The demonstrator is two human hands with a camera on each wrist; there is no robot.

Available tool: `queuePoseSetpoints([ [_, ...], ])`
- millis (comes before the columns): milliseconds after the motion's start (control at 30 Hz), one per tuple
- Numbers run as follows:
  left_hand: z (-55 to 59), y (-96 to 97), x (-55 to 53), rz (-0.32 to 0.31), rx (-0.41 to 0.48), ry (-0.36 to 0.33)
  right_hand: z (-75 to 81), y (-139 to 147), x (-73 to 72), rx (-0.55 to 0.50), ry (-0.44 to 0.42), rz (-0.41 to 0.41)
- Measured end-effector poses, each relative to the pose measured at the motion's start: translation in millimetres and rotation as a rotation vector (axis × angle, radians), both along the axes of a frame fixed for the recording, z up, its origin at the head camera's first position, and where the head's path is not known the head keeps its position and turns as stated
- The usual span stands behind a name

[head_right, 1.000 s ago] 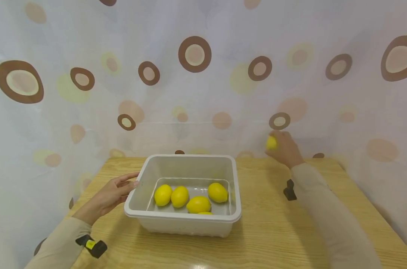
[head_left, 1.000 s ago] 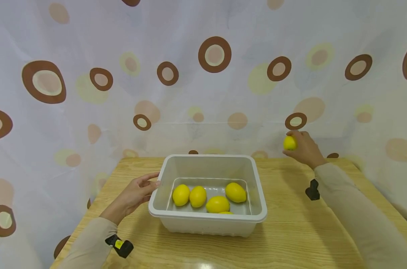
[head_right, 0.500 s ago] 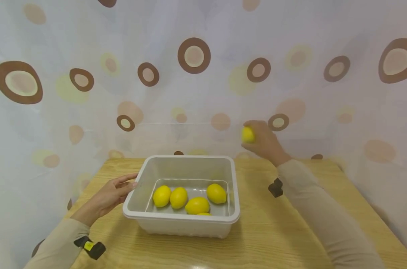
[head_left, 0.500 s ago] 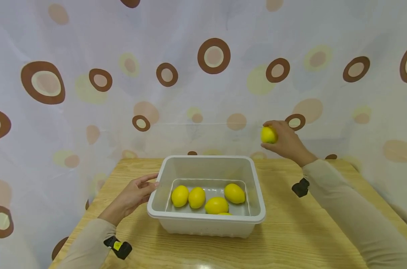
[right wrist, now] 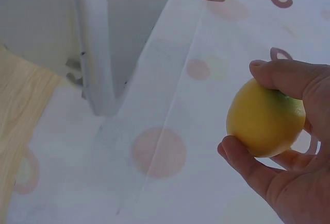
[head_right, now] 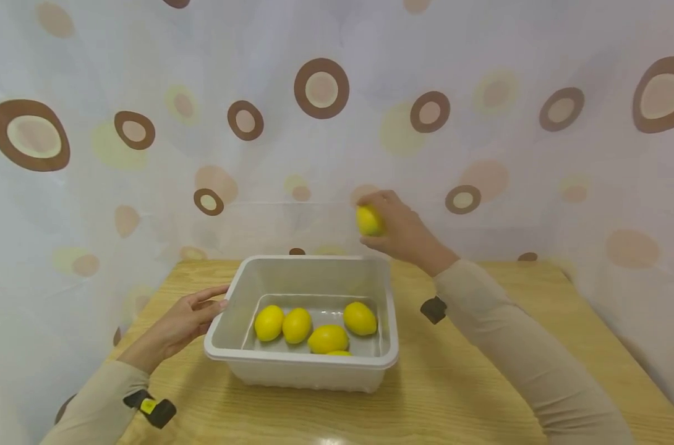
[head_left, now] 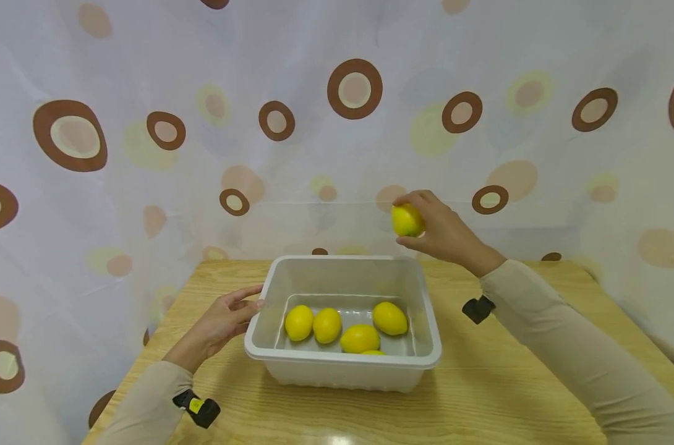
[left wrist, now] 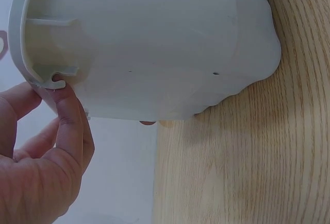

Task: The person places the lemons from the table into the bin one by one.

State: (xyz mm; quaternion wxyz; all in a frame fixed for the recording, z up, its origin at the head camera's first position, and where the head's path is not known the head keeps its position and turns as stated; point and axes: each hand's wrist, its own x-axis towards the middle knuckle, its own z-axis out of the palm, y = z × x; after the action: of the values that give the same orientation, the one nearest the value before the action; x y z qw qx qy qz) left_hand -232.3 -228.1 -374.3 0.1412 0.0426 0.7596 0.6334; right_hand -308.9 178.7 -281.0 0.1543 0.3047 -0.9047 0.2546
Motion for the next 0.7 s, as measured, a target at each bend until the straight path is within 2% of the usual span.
queuePoseSetpoints([
  [400,-0.6,-0.9,-0.6,-0.011,0.013,-0.001,21.0,-47.4,15.8,-0.006,0.039,0.176],
  [700,2.2,0.2,0.4,-0.02,0.015,-0.003,10.0,-76.0,11.6,0.002,0.016,0.285],
])
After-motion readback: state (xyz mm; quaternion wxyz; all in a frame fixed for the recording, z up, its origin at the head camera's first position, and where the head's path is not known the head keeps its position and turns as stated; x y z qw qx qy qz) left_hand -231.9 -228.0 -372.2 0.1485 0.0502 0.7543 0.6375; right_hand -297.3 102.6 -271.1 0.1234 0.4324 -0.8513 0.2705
